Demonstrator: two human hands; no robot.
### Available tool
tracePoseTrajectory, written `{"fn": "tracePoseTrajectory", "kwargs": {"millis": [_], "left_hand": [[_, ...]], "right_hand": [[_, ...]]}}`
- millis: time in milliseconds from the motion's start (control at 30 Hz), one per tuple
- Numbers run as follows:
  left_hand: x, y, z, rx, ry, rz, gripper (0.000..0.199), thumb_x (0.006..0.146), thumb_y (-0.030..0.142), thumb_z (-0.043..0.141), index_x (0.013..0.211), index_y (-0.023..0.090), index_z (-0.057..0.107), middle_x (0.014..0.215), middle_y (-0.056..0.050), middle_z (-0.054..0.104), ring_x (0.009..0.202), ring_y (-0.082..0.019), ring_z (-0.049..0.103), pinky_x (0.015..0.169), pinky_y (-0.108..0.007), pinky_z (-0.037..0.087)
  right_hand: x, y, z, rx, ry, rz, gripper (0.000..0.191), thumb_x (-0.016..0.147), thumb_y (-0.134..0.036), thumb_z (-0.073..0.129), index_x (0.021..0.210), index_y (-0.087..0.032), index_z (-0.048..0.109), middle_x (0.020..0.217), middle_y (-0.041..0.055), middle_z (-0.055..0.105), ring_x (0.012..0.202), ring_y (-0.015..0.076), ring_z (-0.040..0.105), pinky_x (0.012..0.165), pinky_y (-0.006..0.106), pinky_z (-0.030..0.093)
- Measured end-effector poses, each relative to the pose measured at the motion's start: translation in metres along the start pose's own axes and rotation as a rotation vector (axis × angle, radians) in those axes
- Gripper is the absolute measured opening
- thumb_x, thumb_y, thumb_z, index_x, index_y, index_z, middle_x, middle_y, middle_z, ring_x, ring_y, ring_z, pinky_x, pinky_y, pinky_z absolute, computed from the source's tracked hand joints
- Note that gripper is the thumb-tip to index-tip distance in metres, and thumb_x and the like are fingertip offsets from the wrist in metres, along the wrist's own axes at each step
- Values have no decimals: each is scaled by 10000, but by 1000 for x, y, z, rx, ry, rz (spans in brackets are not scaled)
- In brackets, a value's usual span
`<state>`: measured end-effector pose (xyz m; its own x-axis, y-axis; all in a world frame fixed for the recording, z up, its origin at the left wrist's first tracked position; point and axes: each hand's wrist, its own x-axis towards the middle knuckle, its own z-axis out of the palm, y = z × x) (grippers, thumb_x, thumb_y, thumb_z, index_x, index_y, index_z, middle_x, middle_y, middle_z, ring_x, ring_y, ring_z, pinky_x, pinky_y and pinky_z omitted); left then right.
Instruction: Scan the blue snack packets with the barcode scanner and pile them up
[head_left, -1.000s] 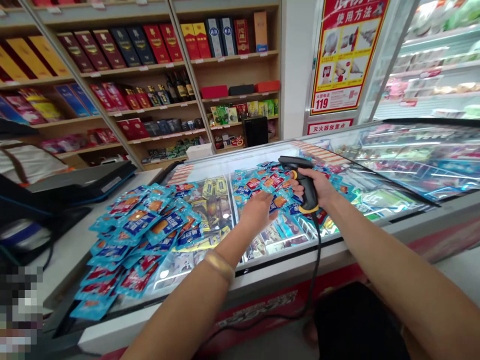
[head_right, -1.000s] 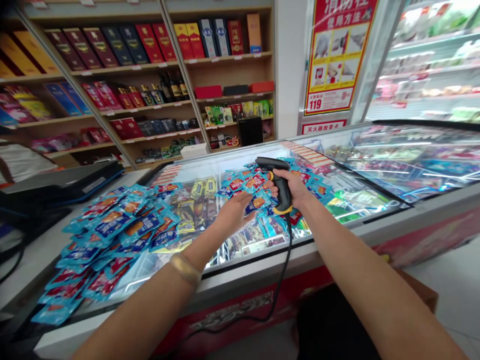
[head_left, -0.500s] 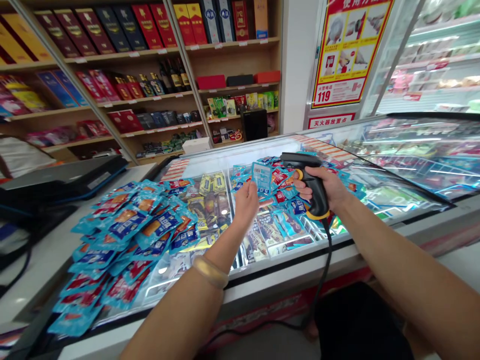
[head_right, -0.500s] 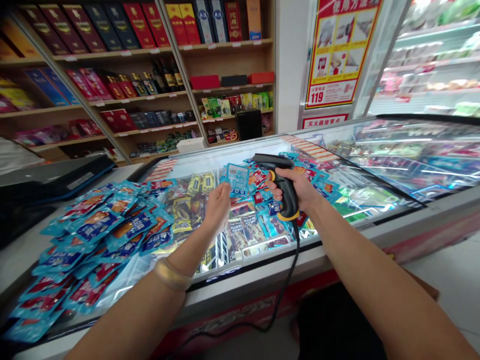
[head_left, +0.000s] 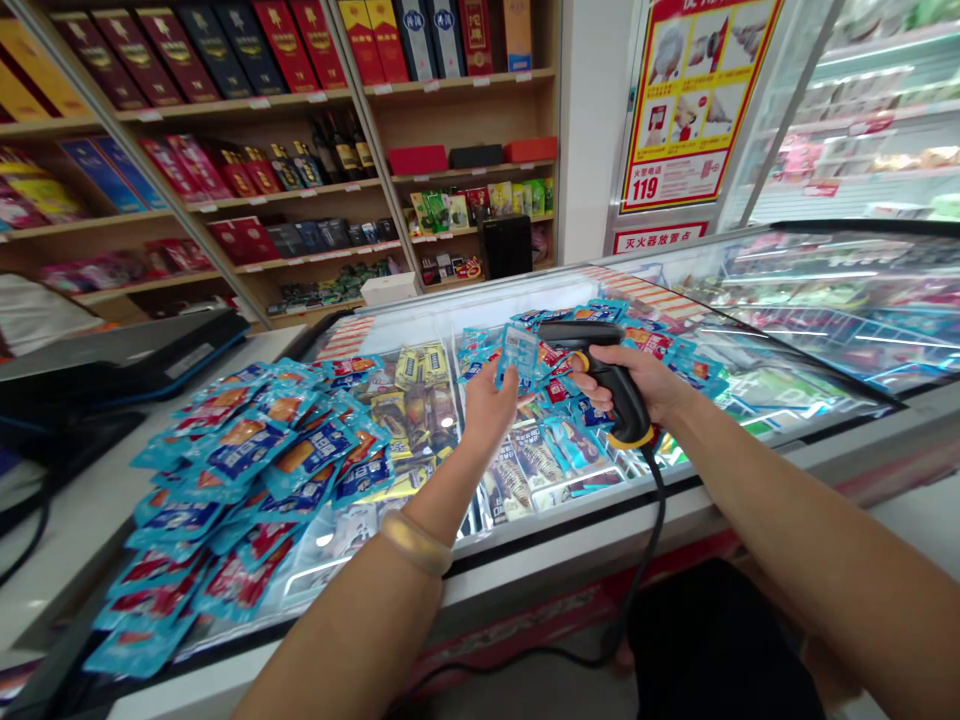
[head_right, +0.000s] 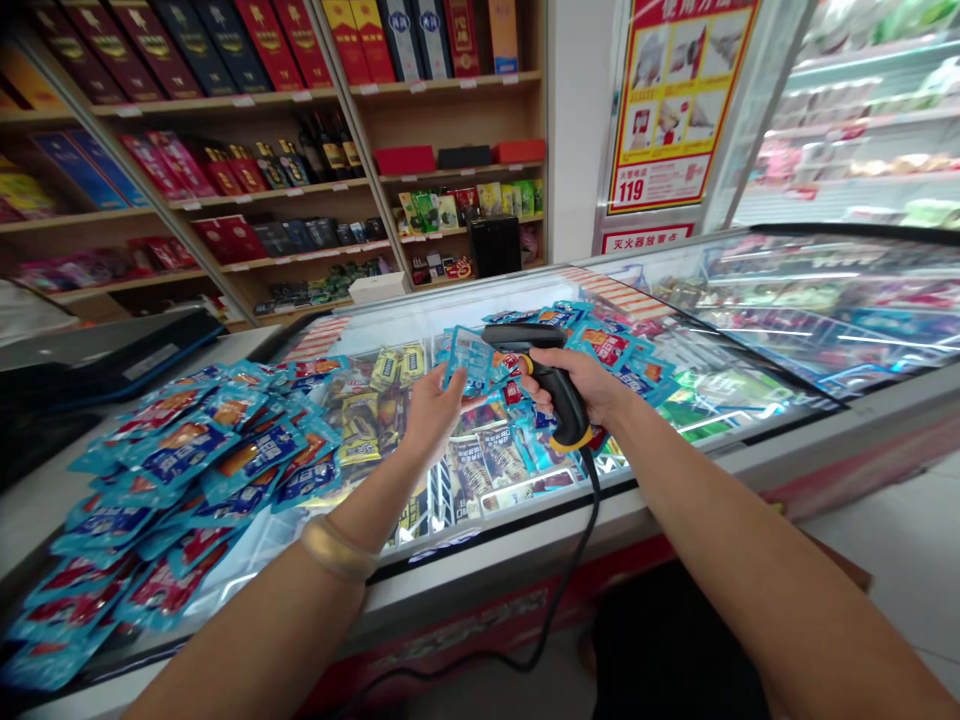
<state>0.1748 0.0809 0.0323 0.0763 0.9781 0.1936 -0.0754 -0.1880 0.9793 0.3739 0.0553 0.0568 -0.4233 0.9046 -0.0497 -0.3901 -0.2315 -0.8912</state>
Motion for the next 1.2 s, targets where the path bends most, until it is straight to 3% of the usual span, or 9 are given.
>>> {"fn": "tracePoseTrajectory", "kwargs": {"millis": [200,333,500,633,767,867,933,1067,1200], "left_hand": [[1,-2,-1,75,8,29,204,871,291,576,986,163,684,564,95,342,487,-72,425,711,-345,620],[1,-2,-2,164,25,86,312,906,292,530,1155,161,665,619,57,526,547,-97,519,726,-347,618],[-3,13,-16,519,185,292,366,932,240,496,1263,208,647,1087,-66,737,977,-205,686,939,-371,542],[-9,39,-57,784,265,411,418,964,248,427,1347,237,592,1252,-74,701,1121,-231,660,987,-362,504],[-18,63,-124,1064,342,506,457,978,243,347,1383,202,556,1361,-93,635,1199,-231,620,1027,-359,469],[-27,74,-171,1296,428,417,494,978,240,291,1413,223,525,1428,-106,576,1268,-263,571,1074,-429,428],[-33,76,-195,1460,456,247,488,974,274,299,1397,229,540,1474,-130,525,1332,-324,508,1111,-549,363],[-40,69,-222,1626,324,-66,505,971,406,311,1370,219,557,1526,-153,456,1435,-402,353,1116,-733,198],[-40,61,-225,1640,338,8,531,975,426,289,1407,224,523,1536,-138,448,1471,-380,298,1141,-725,151]], "right_hand": [[0,-1,1,-9,11,35,188,810,-319,677,812,-149,598,626,2,555,461,84,451,420,192,413],[0,0,1,23,19,-13,179,809,-323,660,829,-155,602,631,0,542,455,88,435,410,202,405],[14,10,19,109,-7,-51,171,795,-317,657,822,-173,567,624,-10,521,450,84,406,410,198,389],[39,27,55,169,-84,7,159,819,-315,629,828,-178,549,615,-17,515,454,79,410,424,183,389],[67,49,98,247,-126,58,153,834,-303,606,805,-161,560,603,-10,532,456,78,436,433,182,402],[85,62,125,286,-173,106,164,829,-305,627,787,-166,550,599,-12,536,454,80,451,438,184,409],[93,69,137,312,-198,125,173,823,-311,637,782,-169,546,597,-13,534,455,81,455,437,184,410],[99,75,145,332,-221,149,150,831,-296,619,789,-165,559,600,-9,542,461,84,457,440,186,420],[99,77,138,327,-206,151,155,818,-294,641,777,-167,563,599,-11,543,462,84,456,431,189,418]]}}
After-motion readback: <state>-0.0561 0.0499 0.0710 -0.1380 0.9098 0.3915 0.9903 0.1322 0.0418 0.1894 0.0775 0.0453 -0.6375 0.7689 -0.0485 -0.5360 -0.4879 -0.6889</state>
